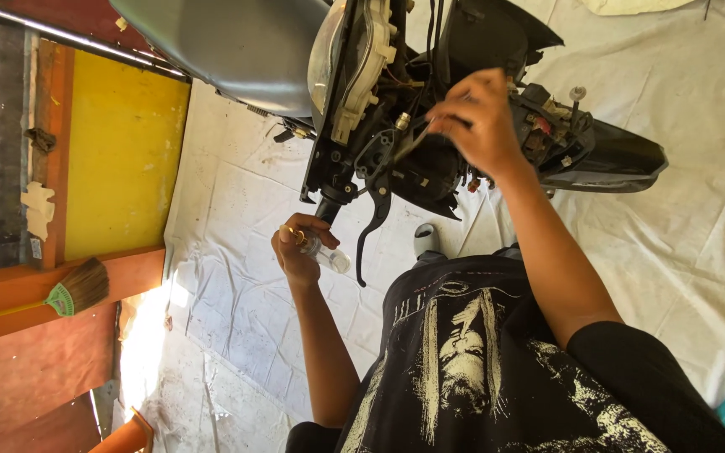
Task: The person works on the front assembly of a motorcycle, using a wrench to tighten bolts on the handlebar and headlight area. They also use a small bottle to apply a substance to the components while manipulating the handlebar and wires.
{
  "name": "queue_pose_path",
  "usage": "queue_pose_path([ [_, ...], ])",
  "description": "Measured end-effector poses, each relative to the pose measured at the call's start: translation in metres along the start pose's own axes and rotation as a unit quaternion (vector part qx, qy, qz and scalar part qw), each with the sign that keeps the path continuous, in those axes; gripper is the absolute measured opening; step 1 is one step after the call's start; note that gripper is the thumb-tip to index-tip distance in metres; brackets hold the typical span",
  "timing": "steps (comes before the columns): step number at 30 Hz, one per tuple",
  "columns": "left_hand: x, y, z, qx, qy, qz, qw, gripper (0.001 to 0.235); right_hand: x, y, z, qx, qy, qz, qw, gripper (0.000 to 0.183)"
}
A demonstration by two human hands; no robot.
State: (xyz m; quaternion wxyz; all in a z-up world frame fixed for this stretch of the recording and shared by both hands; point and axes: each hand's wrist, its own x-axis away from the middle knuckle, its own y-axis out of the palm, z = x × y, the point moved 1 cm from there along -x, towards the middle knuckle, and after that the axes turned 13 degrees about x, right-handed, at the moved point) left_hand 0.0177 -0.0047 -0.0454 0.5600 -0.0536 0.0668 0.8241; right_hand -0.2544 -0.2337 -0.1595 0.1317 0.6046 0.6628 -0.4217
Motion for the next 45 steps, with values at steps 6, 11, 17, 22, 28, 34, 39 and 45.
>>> queue_pose_path([
  [6,0.002,0.0,0.002,0.006,-0.006,0.009,1.0,0.079,-0.021,-0.016,-0.05,-0.033,-0.017,-0.009,0.999,0.025],
  [11,0.003,0.002,0.0,0.022,0.006,0.021,1.0,0.081,-0.011,-0.01,-0.038,-0.034,0.006,0.005,0.999,0.026],
  [17,0.0,0.003,0.001,0.041,0.012,0.037,0.998,0.077,-0.02,-0.025,-0.043,-0.022,0.018,0.001,1.0,0.024],
  [22,-0.005,-0.009,-0.01,0.076,-0.004,0.066,0.995,0.078,-0.017,-0.018,-0.054,-0.026,0.021,-0.006,0.999,0.022],
  [28,-0.008,-0.012,-0.009,0.089,-0.035,0.092,0.991,0.082,0.002,-0.019,-0.071,0.006,0.068,0.022,0.997,0.024],
  [34,-0.001,-0.022,-0.012,0.11,-0.068,0.097,0.987,0.084,0.065,-0.001,-0.092,-0.176,0.279,-0.036,0.943,0.019],
  [39,-0.011,-0.025,-0.02,0.135,-0.077,0.095,0.983,0.084,0.039,0.016,-0.097,-0.329,0.352,-0.098,0.871,0.023],
  [45,-0.006,-0.024,-0.02,0.145,-0.069,0.097,0.982,0.083,0.048,0.008,-0.115,-0.332,0.376,-0.134,0.854,0.027],
])
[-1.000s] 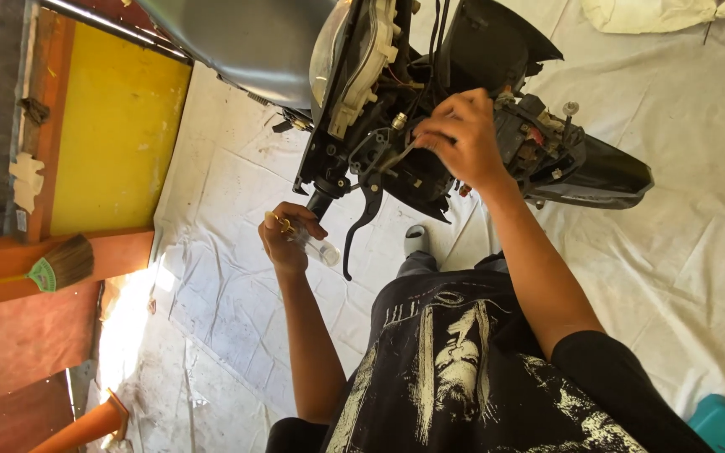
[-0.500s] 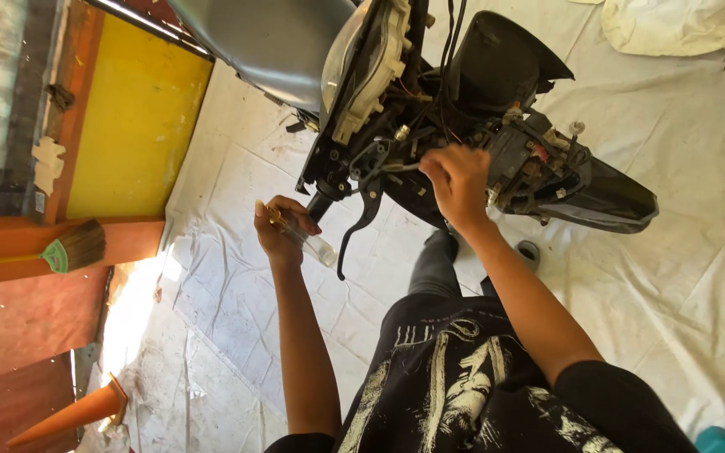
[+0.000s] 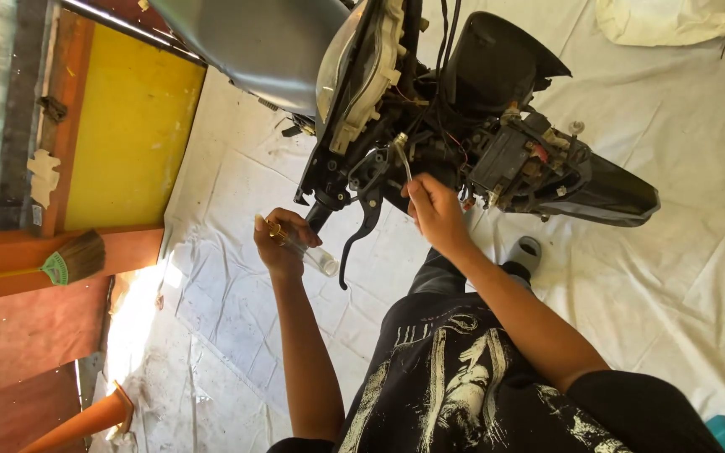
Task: The person works on the front assembly of a motorcycle, using a wrench to tighten bolts on the handlebar and headlight area. They also use a small bottle to apply a substance to the components while manipulating the handlebar and wires.
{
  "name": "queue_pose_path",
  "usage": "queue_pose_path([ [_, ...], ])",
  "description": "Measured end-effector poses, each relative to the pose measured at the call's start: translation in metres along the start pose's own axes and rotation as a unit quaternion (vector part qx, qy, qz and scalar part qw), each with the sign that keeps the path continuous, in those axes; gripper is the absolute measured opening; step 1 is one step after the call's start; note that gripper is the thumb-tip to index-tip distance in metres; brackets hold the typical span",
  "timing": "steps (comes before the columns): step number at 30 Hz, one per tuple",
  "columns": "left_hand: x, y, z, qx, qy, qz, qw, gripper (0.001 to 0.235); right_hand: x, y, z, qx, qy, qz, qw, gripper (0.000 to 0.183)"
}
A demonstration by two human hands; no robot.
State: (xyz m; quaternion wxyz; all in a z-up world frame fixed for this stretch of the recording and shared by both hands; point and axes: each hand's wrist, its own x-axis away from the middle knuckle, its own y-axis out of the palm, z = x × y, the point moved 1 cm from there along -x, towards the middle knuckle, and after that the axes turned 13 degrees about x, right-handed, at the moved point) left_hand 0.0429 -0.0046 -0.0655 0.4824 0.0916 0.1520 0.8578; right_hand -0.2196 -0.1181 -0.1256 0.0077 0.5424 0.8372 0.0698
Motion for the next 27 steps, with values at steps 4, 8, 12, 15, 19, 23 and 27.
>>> queue_pose_path([
  [4,-0.001,0.001,0.001,-0.009,-0.008,0.001,1.0,0.085,-0.007,0.0,-0.009,0.044,-0.042,0.03,0.998,0.029],
  [8,-0.003,0.007,0.003,-0.02,0.003,0.002,1.0,0.084,-0.002,0.001,0.002,0.009,-0.024,0.018,1.0,0.03],
  [12,0.001,0.007,0.004,-0.019,-0.003,0.002,1.0,0.083,-0.011,0.005,0.011,0.012,-0.038,0.023,0.999,0.032],
  [15,0.0,0.001,0.0,-0.01,-0.013,0.018,1.0,0.084,0.009,0.003,-0.014,0.012,-0.026,0.021,0.999,0.029],
  [19,0.0,0.01,0.005,-0.014,-0.001,0.014,1.0,0.084,-0.009,-0.002,-0.015,0.029,-0.055,0.024,0.998,0.033],
  [23,0.001,0.015,0.01,-0.022,0.003,0.004,1.0,0.083,0.004,-0.001,-0.014,0.008,-0.024,0.013,1.0,0.031],
  [27,0.005,0.047,0.033,0.011,-0.052,0.029,0.998,0.066,-0.013,-0.014,-0.042,0.028,-0.004,-0.028,0.999,0.033],
])
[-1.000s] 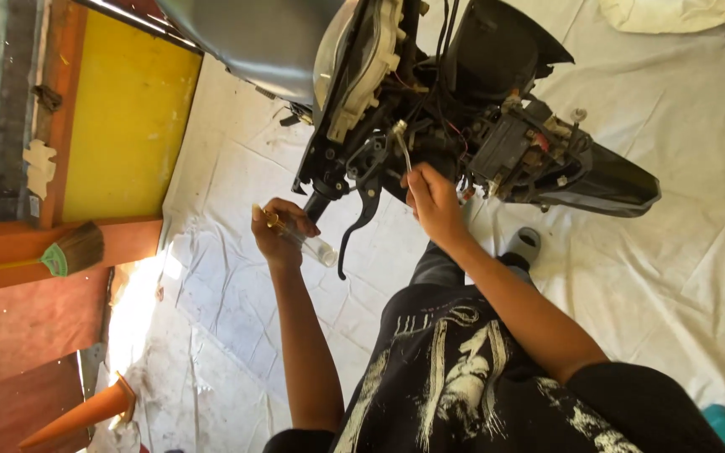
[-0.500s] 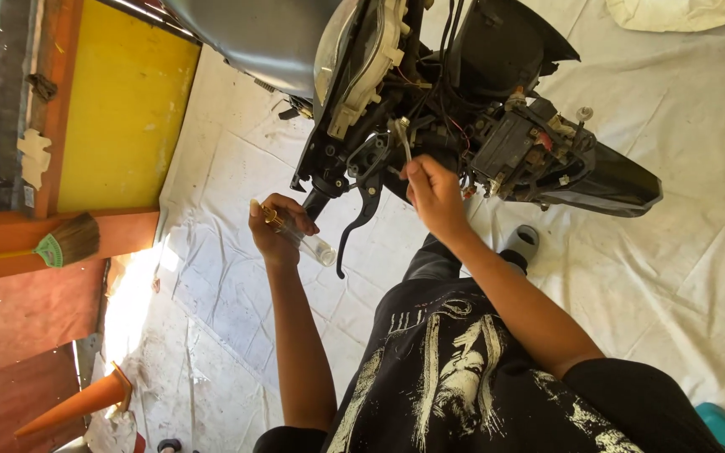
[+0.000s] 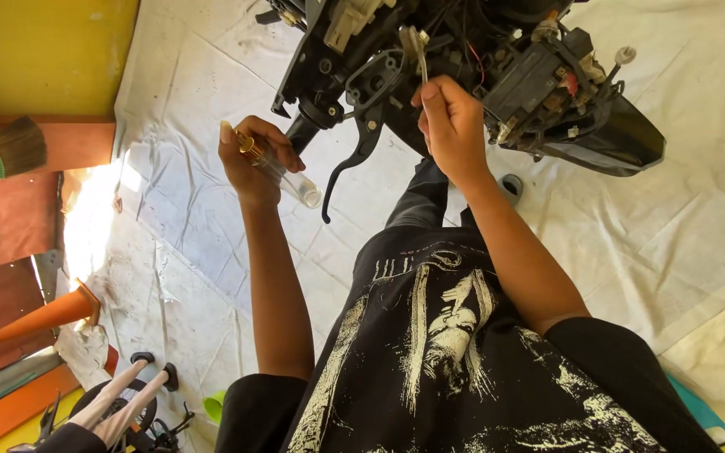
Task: The person works on the front assembly of a motorcycle, using a wrench to tighten bolts on the handlebar and headlight area. They also use a small bottle to apply a substance to the components while manipulating the handlebar and wires.
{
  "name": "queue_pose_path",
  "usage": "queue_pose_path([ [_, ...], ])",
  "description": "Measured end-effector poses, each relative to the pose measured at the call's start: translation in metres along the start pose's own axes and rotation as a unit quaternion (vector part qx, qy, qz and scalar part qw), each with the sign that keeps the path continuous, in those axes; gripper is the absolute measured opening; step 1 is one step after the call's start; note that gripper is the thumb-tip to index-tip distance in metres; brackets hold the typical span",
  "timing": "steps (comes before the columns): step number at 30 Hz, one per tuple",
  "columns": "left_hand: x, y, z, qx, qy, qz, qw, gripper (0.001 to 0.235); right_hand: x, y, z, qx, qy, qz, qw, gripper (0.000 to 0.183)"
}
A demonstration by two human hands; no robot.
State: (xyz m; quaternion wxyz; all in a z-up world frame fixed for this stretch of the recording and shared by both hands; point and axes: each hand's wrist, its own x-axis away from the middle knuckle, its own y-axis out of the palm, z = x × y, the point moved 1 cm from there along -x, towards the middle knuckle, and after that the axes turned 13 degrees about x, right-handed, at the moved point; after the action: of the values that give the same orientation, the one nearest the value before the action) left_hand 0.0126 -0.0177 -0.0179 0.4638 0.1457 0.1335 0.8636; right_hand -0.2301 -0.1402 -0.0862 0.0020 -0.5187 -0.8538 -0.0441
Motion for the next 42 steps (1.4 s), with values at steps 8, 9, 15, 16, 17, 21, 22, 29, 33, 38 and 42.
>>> queue_pose_path([
  [8,-0.008,-0.029,-0.021,-0.041,0.057,-0.022,0.997,0.082,0.001,0.015,0.025,-0.028,-0.017,0.052,0.998,0.031],
  [9,-0.01,-0.029,-0.02,-0.041,0.054,-0.026,0.997,0.082,-0.006,0.013,0.019,-0.027,-0.023,0.056,0.998,0.032],
  [15,-0.007,-0.032,-0.022,-0.021,0.04,-0.014,0.999,0.083,0.011,0.015,0.033,0.008,-0.01,0.044,0.999,0.033],
  [16,-0.008,-0.032,-0.02,-0.02,0.041,-0.018,0.999,0.083,0.006,0.015,0.027,0.008,-0.013,0.047,0.999,0.033],
  [17,-0.008,-0.033,-0.021,-0.023,0.038,-0.017,0.999,0.082,0.002,0.014,0.023,-0.005,-0.014,0.046,0.999,0.032],
  [21,-0.008,-0.036,-0.024,-0.035,0.045,-0.018,0.998,0.084,0.023,0.023,0.022,-0.037,0.024,0.046,0.998,0.033],
  [22,-0.01,-0.034,-0.024,-0.035,0.046,-0.02,0.998,0.084,0.015,0.019,0.023,-0.038,0.022,0.048,0.998,0.033],
  [29,-0.01,-0.036,-0.025,-0.035,0.048,-0.026,0.998,0.083,0.02,0.019,0.017,-0.025,-0.019,0.041,0.999,0.034],
  [33,-0.011,-0.035,-0.025,-0.038,0.059,-0.031,0.997,0.084,0.005,0.013,0.021,-0.002,-0.046,0.028,0.999,0.035],
  [38,-0.008,-0.031,-0.023,-0.046,0.061,-0.029,0.997,0.084,0.026,0.027,0.019,-0.025,-0.029,0.032,0.999,0.032],
  [42,-0.008,-0.031,-0.023,-0.046,0.066,-0.032,0.996,0.084,0.012,0.017,0.017,0.013,-0.055,0.032,0.998,0.033],
])
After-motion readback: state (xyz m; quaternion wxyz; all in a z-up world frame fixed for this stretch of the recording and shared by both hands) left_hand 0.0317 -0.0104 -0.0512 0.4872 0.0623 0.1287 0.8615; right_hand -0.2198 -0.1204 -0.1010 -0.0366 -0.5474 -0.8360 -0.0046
